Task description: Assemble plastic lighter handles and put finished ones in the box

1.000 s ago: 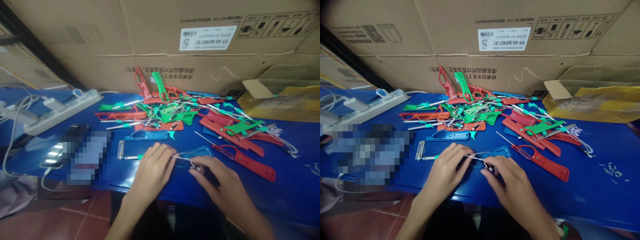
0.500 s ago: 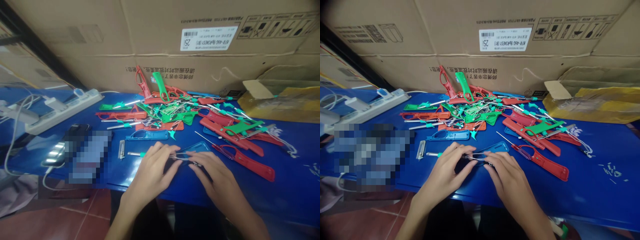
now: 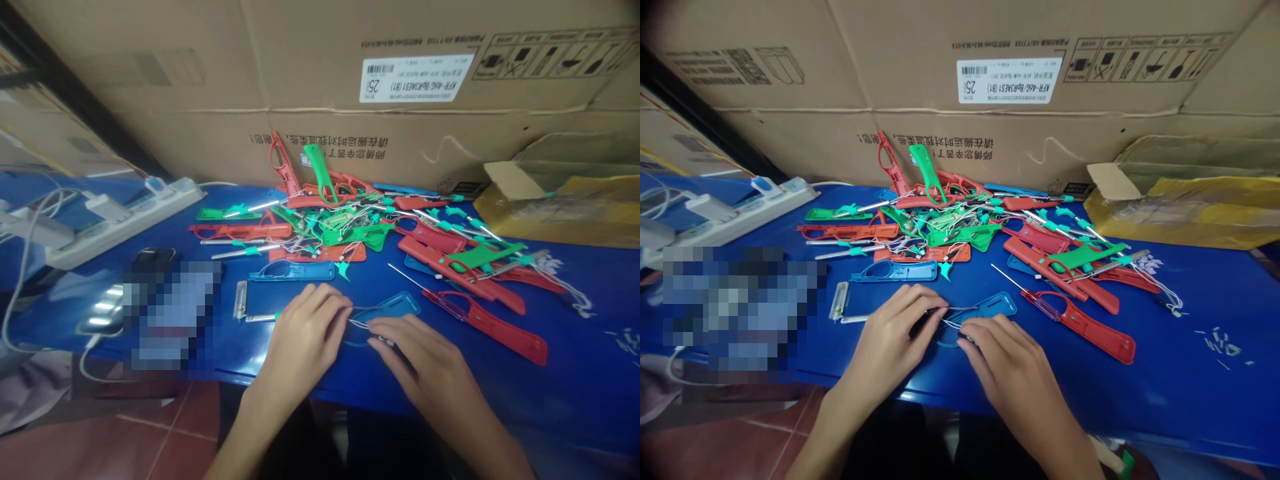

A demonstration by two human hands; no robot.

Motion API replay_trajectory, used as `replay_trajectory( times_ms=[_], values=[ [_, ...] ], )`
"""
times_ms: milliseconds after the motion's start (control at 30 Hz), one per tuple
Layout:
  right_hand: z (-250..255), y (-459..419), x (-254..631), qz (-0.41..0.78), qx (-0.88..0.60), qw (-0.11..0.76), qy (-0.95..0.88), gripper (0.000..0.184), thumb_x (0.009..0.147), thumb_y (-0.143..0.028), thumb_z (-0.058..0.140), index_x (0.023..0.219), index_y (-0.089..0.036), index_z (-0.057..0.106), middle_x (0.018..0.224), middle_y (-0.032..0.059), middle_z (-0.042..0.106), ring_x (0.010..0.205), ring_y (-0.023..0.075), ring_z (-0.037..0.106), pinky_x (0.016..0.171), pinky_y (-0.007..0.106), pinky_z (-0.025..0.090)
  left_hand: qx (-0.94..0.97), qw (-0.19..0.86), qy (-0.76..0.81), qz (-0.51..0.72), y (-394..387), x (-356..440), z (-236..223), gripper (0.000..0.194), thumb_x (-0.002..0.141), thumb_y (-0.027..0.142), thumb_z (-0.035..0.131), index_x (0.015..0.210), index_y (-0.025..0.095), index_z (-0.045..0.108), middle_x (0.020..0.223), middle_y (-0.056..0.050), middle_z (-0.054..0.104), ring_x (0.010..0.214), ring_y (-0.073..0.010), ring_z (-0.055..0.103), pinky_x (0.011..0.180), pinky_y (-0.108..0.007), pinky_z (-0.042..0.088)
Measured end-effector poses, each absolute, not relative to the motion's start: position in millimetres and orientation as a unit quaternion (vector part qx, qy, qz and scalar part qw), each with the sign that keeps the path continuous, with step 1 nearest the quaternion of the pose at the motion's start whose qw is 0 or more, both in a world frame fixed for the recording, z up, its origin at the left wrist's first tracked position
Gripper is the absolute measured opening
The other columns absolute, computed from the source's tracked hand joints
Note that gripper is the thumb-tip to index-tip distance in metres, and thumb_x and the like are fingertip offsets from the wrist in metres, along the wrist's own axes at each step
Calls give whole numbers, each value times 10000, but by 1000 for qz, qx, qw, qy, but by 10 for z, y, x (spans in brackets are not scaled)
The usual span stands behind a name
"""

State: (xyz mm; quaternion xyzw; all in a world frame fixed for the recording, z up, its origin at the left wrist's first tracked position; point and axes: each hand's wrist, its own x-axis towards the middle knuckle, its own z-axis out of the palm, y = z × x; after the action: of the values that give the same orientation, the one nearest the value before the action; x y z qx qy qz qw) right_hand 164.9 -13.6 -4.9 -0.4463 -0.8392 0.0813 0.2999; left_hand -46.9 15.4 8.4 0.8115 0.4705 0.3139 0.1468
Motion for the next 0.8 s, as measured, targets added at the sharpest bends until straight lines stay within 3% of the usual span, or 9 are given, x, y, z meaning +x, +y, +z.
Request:
replay_trajectory(
  times_ms=[233, 467, 567, 667, 800],
  values=[
    [-7, -137, 1615, 120, -449, 287, -838, 123, 1061, -223, 532, 1096, -221, 649, 1014, 19, 744, 901, 163, 719, 812, 308, 556, 797, 148, 525, 260, 61, -447, 196, 145, 1047, 163, 529, 1019, 190, 669, 1010, -50, 680, 920, -231, 639, 789, -386, 558],
    [-3, -151, 1627, 114, -451, 272, -842, 150, 1073, -247, 501, 1085, -226, 649, 1003, 22, 741, 887, 170, 718, 806, 318, 555, 795, 175, 531, 234, -14, -446, 255, 169, 1055, 167, 507, 1032, 193, 673, 1022, -62, 670, 917, -246, 681, 792, -413, 596],
    [-5, -140, 1624, 99, -457, 272, -841, 171, 1077, -259, 490, 1104, -218, 654, 1021, 34, 746, 885, 172, 733, 795, 310, 564, 797, 200, 519, 235, -109, -502, 261, 215, 1050, 190, 539, 1244, 213, 631, 1202, -88, 659, 1093, -264, 682, 936, -444, 597],
    [-2, -131, 1628, 82, -457, 274, -843, 182, 1079, -263, 482, 1118, -214, 653, 1036, 40, 749, 876, 176, 747, 775, 300, 572, 785, 212, 527, 248, -218, -586, 240, 488, 1034, 200, 587, 1498, 261, 449, 1408, -106, 592, 1284, -270, 623, 1050, -443, 569],
    [-5, -142, 1644, 87, -450, 273, -846, 183, 1077, -261, 482, 1116, -227, 657, 1032, 27, 748, 882, 175, 748, 797, 303, 583, 773, 202, 538, 268, -269, -694, 193, 417, 1024, 205, 618, 1426, 254, 521, 1405, -100, 602, 1265, -257, 637, 1051, -440, 573]
  ],
)
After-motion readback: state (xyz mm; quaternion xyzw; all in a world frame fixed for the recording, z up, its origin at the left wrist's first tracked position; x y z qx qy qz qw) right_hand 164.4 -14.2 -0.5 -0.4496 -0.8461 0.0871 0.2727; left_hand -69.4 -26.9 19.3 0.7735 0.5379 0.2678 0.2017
